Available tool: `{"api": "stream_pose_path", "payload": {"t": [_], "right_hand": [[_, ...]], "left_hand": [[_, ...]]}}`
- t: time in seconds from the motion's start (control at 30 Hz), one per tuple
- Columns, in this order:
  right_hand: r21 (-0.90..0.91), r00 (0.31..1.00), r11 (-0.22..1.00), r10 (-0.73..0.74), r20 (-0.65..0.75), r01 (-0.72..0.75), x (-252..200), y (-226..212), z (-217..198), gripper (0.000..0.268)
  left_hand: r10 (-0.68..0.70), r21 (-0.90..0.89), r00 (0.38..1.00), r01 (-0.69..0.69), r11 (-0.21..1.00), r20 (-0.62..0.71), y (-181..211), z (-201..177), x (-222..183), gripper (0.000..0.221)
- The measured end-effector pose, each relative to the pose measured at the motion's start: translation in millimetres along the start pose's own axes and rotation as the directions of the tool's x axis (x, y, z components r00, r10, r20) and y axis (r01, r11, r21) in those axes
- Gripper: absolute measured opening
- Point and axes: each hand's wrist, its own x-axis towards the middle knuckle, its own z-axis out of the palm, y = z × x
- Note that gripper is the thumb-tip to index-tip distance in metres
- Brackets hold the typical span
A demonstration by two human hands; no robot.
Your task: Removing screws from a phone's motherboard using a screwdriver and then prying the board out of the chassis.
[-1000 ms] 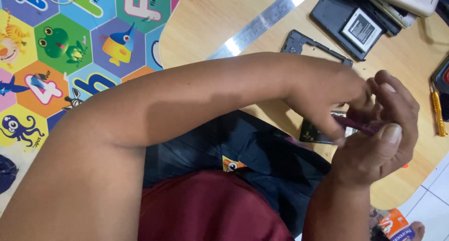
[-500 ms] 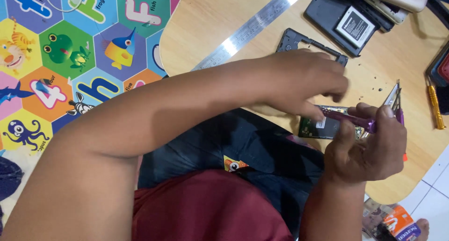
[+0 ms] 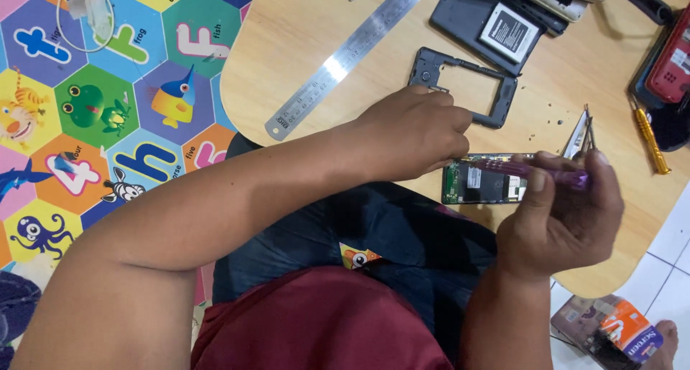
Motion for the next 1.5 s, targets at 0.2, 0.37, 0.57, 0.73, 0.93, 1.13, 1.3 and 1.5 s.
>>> {"api": "stream_pose_path", "payload": {"t": [0.2, 0.37, 0.57, 0.73, 0.93, 1.13, 1.3, 1.5], "right_hand": [[0.097, 0.974, 0.994, 0.067, -0.218, -0.047, -3, 32, -40, 0.038], [0.057, 0.917, 0.985, 0.171, -0.36, -0.162, -10, 51, -67, 0.03], [0.173, 0.895, 0.963, 0.256, -0.365, -0.205, -17, 49, -53, 0.025], [0.238, 0.82, 0.924, 0.377, -0.43, -0.3, -22, 52, -54, 0.027], [0.188, 0.811, 0.934, 0.357, -0.463, -0.304, -19, 44, -59, 0.028], [0.064, 0.885, 0.976, 0.216, -0.413, -0.208, -19, 25, -44, 0.034], [0.012, 0.92, 0.974, 0.218, -0.326, -0.227, -23, 15, -34, 0.031], [0.026, 0.915, 0.972, 0.228, -0.333, -0.233, -27, 14, -27, 0.031]], "left_hand": [[0.035, 0.119, 0.999, -0.039, 0.992, 0.033, 8, -5, 6, 0.014], [0.118, 0.223, 0.984, -0.146, 0.964, 0.133, 16, -9, 13, 0.02], [0.164, 0.265, 0.979, -0.191, 0.945, 0.122, 17, -5, 7, 0.011], [0.149, 0.293, 0.989, -0.137, 0.946, -0.019, 21, -8, -2, 0.015], [0.213, 0.446, 0.977, -0.19, 0.875, -0.001, 26, -18, -4, 0.013], [0.114, 0.304, 0.967, -0.182, 0.935, 0.228, 21, -19, 10, 0.009], [0.087, 0.31, 0.929, -0.207, 0.928, 0.36, 25, -16, 27, 0.009], [0.139, 0.432, 0.925, -0.293, 0.853, 0.354, 29, -19, 24, 0.01]]}}
